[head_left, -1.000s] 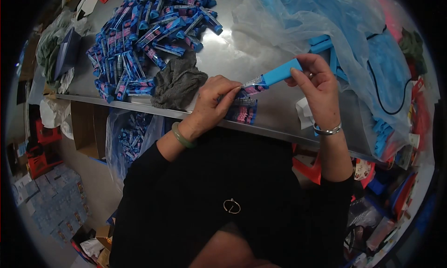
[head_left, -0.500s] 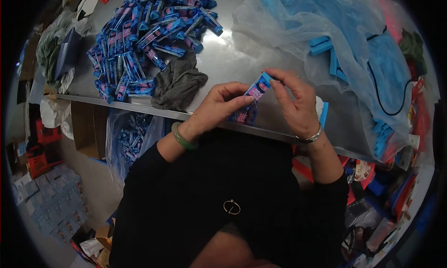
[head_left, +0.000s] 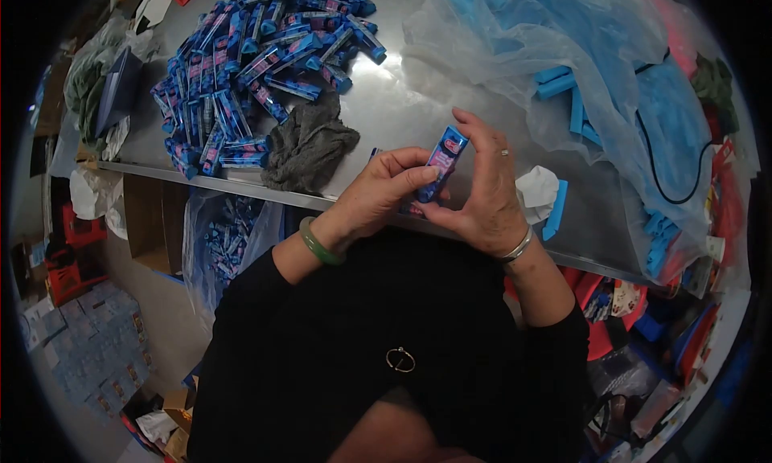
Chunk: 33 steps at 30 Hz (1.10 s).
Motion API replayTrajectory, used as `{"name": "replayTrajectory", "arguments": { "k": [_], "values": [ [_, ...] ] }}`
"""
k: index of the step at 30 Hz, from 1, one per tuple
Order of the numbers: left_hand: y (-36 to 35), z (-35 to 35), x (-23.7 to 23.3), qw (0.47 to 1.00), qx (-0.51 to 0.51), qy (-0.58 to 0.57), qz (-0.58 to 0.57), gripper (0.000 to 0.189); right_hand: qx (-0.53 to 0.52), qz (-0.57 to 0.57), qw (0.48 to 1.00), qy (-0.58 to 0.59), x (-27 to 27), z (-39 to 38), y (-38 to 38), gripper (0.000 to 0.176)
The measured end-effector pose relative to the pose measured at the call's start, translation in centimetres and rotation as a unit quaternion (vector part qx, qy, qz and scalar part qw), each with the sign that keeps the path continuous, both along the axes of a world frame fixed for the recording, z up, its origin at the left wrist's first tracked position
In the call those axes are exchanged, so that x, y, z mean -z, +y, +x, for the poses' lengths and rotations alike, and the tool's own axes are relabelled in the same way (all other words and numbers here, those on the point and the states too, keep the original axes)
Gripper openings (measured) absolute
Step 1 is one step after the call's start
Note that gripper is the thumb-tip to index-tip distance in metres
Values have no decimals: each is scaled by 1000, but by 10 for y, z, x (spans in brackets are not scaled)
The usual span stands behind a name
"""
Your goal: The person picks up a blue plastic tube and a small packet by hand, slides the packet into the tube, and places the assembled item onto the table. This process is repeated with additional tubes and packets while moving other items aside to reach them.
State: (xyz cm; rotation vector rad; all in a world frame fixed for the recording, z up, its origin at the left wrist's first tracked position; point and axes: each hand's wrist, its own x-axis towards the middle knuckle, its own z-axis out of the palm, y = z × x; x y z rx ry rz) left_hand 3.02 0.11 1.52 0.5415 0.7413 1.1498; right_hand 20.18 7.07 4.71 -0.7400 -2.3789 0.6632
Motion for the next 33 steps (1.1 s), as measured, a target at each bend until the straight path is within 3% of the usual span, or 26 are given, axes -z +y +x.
{"name": "replayTrajectory", "arguments": {
  "k": [8,16,20,23,26,28,30,32,33],
  "values": [
    [-1,-3,5,997,31,-65,-13,23,-19,-15,1000,6,0,-2,-1,93],
    [-4,-8,2,1000,-6,-4,4,18,-2,8,1000,2,-1,2,0,110],
    [-2,-14,-1,998,-48,21,41,19,-18,-33,999,31,5,7,0,109],
    [2,-50,-17,980,-104,133,106,20,19,-108,994,-1,11,7,-4,101],
    [4,-117,-48,915,-230,305,130,22,32,-178,983,-2,16,8,-10,91],
    [5,-168,-63,815,-351,429,170,23,23,-184,983,-4,14,10,-12,85],
    [7,-241,-57,691,-411,559,204,23,31,-194,981,-12,15,10,-12,78],
    [0,-292,-66,654,-436,610,101,30,45,-204,978,-14,18,12,-14,74],
    [1,-334,-51,607,-453,646,94,35,49,-206,977,-16,19,11,-15,74]
  ]
}}
